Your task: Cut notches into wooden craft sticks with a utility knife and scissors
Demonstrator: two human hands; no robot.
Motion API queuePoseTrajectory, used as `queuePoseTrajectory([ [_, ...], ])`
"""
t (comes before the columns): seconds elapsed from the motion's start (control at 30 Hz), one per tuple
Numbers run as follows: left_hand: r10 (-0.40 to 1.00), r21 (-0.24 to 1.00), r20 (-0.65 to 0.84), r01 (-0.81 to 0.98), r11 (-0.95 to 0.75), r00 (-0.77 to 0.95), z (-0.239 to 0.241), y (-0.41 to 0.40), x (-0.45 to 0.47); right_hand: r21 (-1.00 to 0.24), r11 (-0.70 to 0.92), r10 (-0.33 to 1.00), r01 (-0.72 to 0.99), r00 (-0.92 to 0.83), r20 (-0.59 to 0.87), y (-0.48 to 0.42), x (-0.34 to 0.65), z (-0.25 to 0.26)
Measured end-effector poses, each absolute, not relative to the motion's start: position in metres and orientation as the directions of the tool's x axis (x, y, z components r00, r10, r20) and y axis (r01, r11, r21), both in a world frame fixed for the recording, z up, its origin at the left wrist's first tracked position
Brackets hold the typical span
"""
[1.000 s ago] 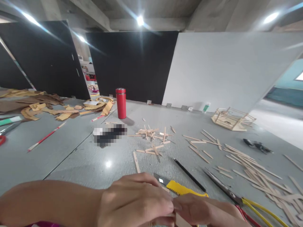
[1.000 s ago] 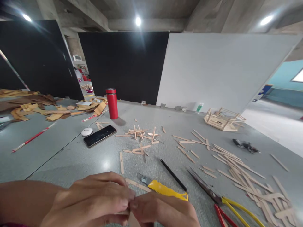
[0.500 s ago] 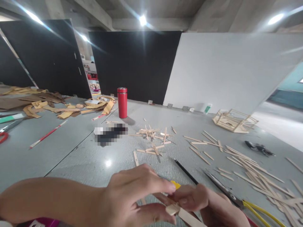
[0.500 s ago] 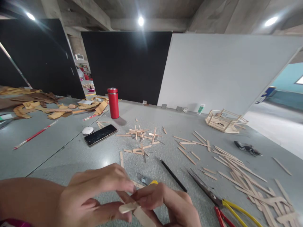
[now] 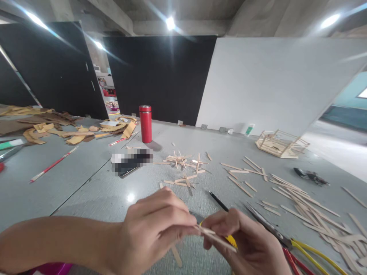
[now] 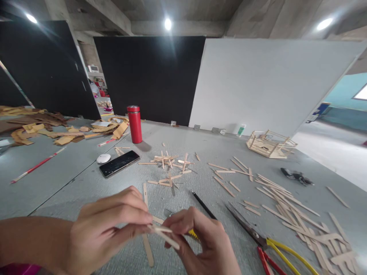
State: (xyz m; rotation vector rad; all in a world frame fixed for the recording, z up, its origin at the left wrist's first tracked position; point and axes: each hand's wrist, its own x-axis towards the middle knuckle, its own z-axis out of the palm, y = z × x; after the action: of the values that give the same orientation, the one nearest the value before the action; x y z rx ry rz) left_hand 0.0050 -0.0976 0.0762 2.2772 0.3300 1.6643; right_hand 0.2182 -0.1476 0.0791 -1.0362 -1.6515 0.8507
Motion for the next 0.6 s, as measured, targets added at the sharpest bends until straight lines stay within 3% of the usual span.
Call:
queuePoseTrajectory([
  [0.17,0.463,0.405,0.802,0.228,-0.886,0.376,0.084,-0.076,0.001,-0.862,0.123,0.988,0.491,-0.143,0.059,-0.118,0.239,0.084],
  [0.27,0.622,0.461,0.589,0.418,-0.783,0.516,0.077,-0.05,-0.001,-0.827,0.0,0.981,0.562,-0.16,-0.108,-0.099,0.257,0.084],
  [0.43,0.685,0.47,0.253,0.533,-0.704,0.683,0.047,-0.007,-0.007,-0.898,-0.099,0.943,0.428,-0.247,-0.222,-0.089,0.267,0.078],
  [0.6,0.718,0.507,0.183,0.562,-0.654,0.671,0.036,-0.001,-0.005,-0.923,-0.142,0.933,0.358,-0.263,-0.245,-0.094,0.262,0.078],
])
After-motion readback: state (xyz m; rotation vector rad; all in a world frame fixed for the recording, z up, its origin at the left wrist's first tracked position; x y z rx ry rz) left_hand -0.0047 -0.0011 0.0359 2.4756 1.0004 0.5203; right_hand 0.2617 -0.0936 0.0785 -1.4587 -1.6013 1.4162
